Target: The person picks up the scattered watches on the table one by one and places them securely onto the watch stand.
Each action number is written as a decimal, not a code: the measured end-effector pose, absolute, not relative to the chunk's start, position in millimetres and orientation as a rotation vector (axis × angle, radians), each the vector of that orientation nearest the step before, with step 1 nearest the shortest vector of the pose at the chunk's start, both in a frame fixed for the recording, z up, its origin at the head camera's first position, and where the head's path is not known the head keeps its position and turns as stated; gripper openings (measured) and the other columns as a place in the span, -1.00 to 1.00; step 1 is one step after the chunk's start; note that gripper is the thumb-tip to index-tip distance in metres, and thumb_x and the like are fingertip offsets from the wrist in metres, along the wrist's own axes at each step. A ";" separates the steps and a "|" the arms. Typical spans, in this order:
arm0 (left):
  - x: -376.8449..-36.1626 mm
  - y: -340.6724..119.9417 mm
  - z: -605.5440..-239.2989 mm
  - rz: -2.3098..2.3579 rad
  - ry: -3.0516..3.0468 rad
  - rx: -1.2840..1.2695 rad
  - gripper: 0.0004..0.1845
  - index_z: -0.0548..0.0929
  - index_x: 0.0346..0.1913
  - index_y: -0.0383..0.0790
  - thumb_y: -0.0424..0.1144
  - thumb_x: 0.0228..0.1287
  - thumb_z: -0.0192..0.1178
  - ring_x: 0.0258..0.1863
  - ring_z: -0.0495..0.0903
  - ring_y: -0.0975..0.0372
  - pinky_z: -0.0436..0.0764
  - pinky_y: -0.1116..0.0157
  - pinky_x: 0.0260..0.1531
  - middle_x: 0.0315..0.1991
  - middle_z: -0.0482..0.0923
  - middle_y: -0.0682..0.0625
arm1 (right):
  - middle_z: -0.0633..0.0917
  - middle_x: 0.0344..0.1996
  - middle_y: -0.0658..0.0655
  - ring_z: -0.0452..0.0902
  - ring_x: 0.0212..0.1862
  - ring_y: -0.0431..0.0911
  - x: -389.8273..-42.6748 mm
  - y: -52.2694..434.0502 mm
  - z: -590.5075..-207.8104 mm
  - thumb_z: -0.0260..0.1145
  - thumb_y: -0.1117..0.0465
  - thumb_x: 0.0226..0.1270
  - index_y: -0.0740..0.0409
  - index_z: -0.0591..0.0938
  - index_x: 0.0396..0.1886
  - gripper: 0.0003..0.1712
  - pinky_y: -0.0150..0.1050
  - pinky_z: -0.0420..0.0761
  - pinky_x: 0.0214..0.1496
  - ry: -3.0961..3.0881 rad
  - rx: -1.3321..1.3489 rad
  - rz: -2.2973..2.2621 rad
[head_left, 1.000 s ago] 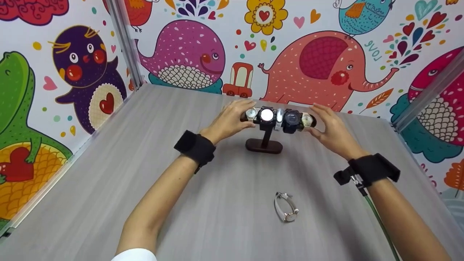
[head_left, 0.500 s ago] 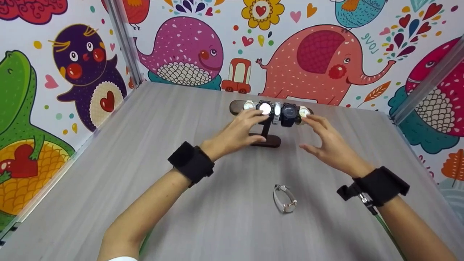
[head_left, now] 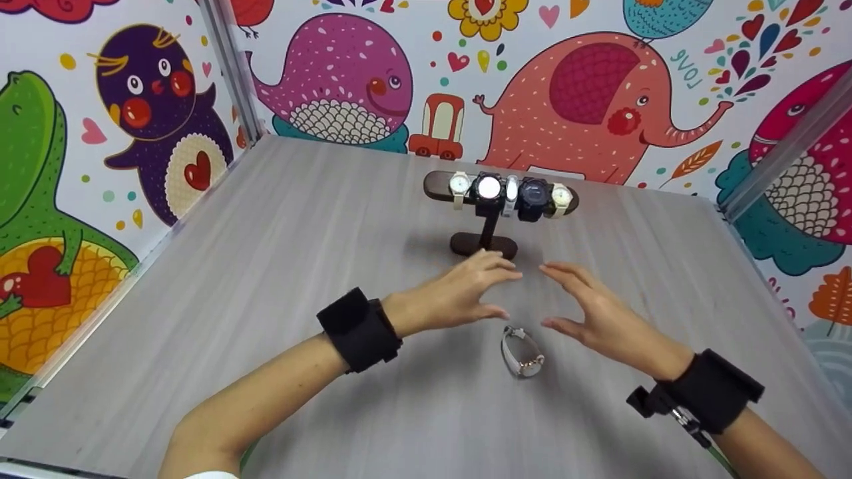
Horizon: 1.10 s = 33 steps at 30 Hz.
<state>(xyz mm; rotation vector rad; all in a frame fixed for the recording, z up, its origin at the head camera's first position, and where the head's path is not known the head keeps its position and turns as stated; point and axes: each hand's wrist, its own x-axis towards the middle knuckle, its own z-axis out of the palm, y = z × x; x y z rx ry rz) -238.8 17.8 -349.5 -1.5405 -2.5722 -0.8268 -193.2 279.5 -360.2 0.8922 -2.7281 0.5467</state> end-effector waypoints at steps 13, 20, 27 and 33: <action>-218.2 36.0 -377.9 -0.756 -2.629 -1.683 -0.47 0.56 0.28 -0.31 -0.19 0.29 0.36 0.33 0.46 0.06 0.49 0.32 0.37 0.30 0.49 -0.18 | 0.45 0.32 0.25 0.51 0.29 0.14 -170.7 274.7 -390.0 0.52 0.20 0.18 0.24 0.36 0.44 -0.15 0.01 0.66 0.18 -2.851 1.027 0.564; -215.6 43.4 -395.5 -0.737 -2.671 -1.668 -0.56 0.65 0.19 -0.26 -0.22 0.28 0.37 0.24 0.53 0.09 0.57 0.40 0.22 0.27 0.48 -0.22 | 0.40 0.36 0.29 0.44 0.34 0.17 -173.0 274.7 -397.3 0.54 0.15 0.17 0.27 0.32 0.45 -0.09 0.07 0.60 0.24 -2.963 1.032 0.634; -217.4 50.3 -406.9 -0.713 -2.658 -1.692 -0.70 0.75 0.01 -0.21 -0.19 0.24 0.39 0.08 0.60 0.16 0.59 0.47 0.10 0.10 0.58 -0.12 | 0.43 0.33 0.32 0.51 0.26 0.18 -177.3 272.7 -404.4 0.55 0.16 0.14 0.37 0.30 0.41 -0.07 0.06 0.61 0.25 -3.003 1.040 0.753; -219.1 57.5 -417.9 -0.669 -2.664 -1.755 -0.77 0.80 -0.08 -0.18 -0.18 0.24 0.39 0.07 0.62 0.21 0.57 0.51 0.12 0.04 0.65 -0.06 | 0.56 0.22 0.27 0.56 0.20 0.10 -175.1 267.2 -417.5 0.53 0.04 0.17 0.30 0.37 0.38 -0.12 0.05 0.62 0.21 -2.992 0.966 0.747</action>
